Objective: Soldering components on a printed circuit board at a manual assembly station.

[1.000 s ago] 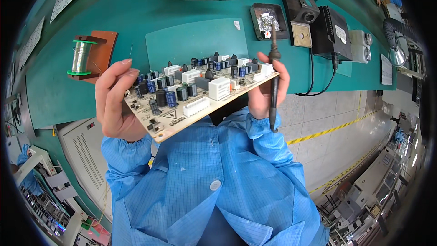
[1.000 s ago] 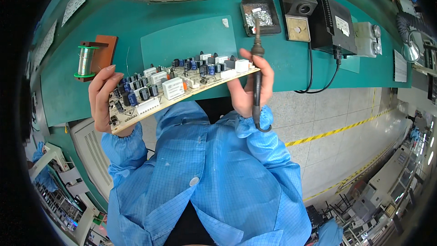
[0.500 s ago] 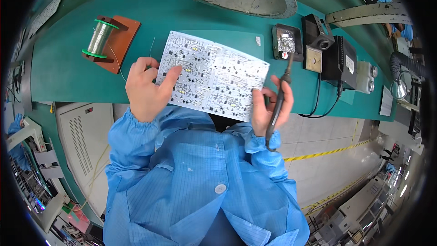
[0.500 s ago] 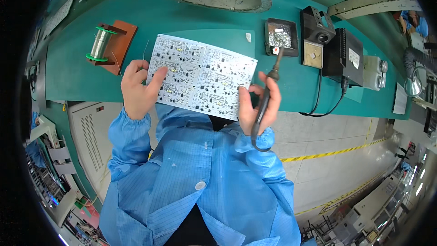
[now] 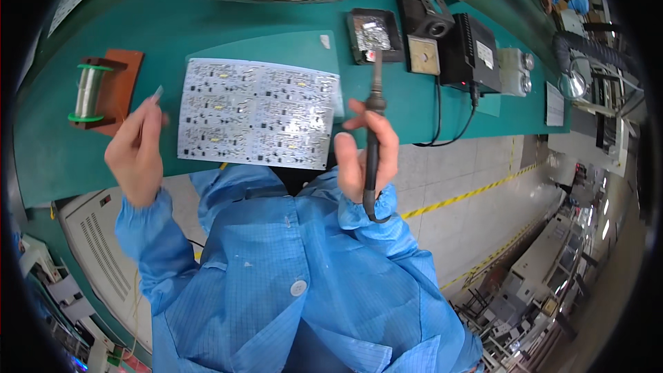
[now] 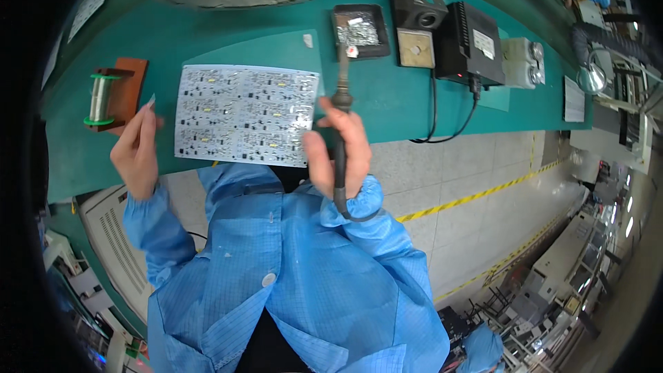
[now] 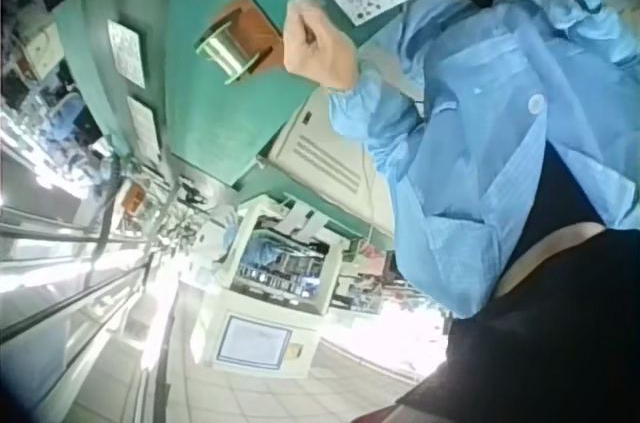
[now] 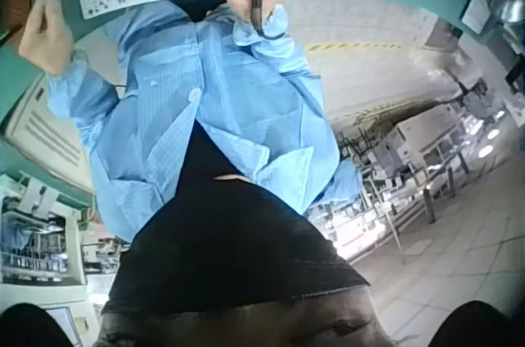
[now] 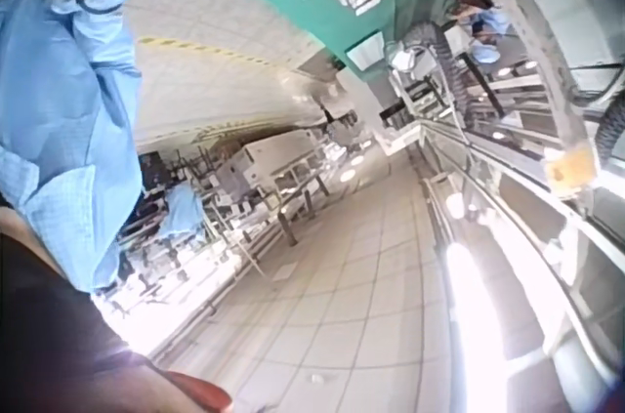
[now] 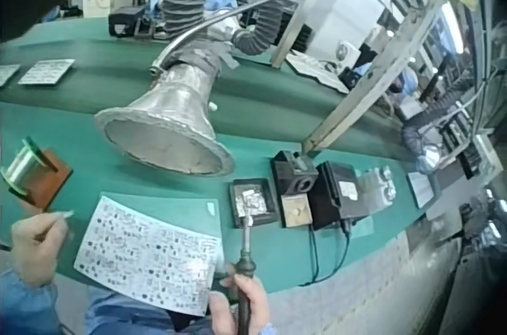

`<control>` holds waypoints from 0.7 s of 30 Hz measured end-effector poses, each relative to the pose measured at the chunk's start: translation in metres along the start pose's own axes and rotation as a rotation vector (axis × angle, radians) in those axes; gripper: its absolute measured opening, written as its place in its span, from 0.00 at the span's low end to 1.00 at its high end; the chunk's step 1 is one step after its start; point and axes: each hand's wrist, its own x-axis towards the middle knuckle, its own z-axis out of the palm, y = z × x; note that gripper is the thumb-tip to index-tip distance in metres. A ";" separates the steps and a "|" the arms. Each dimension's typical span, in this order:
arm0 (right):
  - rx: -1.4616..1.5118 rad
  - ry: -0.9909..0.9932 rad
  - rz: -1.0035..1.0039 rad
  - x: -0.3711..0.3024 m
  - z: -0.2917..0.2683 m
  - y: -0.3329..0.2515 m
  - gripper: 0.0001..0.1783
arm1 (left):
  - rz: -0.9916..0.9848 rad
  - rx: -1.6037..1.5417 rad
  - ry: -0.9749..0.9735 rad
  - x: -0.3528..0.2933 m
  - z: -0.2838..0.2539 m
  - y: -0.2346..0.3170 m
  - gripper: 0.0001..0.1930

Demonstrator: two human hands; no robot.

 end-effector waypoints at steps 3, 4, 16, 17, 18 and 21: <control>0.278 -0.130 0.152 0.002 0.010 -0.022 0.24 | 0.323 0.137 -0.472 -0.019 -0.002 0.032 0.05; 0.338 -0.177 0.051 0.007 0.016 -0.023 0.25 | 0.325 0.129 -0.480 -0.020 0.004 0.036 0.05; 0.376 -0.207 0.017 0.012 0.018 -0.032 0.29 | 0.377 -0.046 -0.835 -0.050 0.062 0.055 0.02; 0.332 -0.183 0.018 0.013 0.017 -0.027 0.29 | 0.326 -0.046 -0.808 -0.049 0.063 0.056 0.01; 0.288 -0.160 0.019 0.013 0.014 -0.023 0.29 | 0.325 -0.047 -0.813 -0.049 0.064 0.055 0.01; 0.107 -0.082 0.099 0.010 0.005 -0.013 0.28 | 0.322 0.055 -0.762 -0.044 0.059 0.047 0.02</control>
